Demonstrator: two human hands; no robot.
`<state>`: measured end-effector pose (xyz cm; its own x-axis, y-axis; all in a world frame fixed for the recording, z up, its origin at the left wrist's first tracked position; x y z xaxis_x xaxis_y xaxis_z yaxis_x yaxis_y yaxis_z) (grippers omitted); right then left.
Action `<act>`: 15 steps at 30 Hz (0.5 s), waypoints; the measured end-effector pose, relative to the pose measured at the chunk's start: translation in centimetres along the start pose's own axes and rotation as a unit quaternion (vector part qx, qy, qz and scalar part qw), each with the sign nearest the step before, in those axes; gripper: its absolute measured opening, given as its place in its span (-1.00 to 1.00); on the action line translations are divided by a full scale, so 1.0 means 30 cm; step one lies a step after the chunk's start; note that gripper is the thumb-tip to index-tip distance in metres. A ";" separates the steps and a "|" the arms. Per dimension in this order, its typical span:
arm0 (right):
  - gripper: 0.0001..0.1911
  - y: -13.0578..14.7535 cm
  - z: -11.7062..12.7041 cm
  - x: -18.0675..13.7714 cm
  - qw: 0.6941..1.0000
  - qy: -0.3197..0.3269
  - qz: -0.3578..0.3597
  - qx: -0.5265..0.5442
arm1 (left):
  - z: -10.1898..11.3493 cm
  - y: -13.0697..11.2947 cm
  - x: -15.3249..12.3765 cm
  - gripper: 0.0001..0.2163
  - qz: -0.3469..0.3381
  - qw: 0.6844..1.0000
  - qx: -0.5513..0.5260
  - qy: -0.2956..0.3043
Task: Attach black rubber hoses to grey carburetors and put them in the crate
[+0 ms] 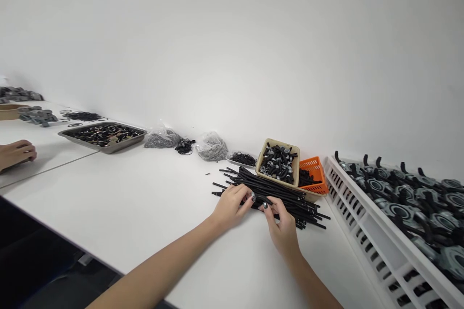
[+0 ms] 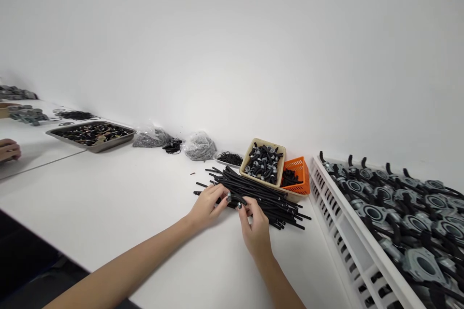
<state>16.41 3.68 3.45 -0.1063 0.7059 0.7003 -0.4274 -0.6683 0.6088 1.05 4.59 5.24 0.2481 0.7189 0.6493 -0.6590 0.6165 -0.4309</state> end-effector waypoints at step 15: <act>-0.77 0.007 -0.018 -0.003 0.999 0.046 -0.007 -0.014 | -0.002 0.004 0.002 -0.84 0.010 1.000 -0.025 0.003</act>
<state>15.85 3.58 3.32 -0.1823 0.7348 0.6534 -0.4549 -0.6521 0.6065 1.02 4.73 5.19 0.2401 0.7330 0.6365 -0.6270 0.6176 -0.4748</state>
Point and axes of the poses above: each hand's wrist, its own x-axis towards the middle knuckle, its own z-axis out of the back of the hand, y = z × x, the point moved 7 cm from there along x, towards the middle knuckle, and after that the axes turned 4 degrees about z, right-handed, at the moved point
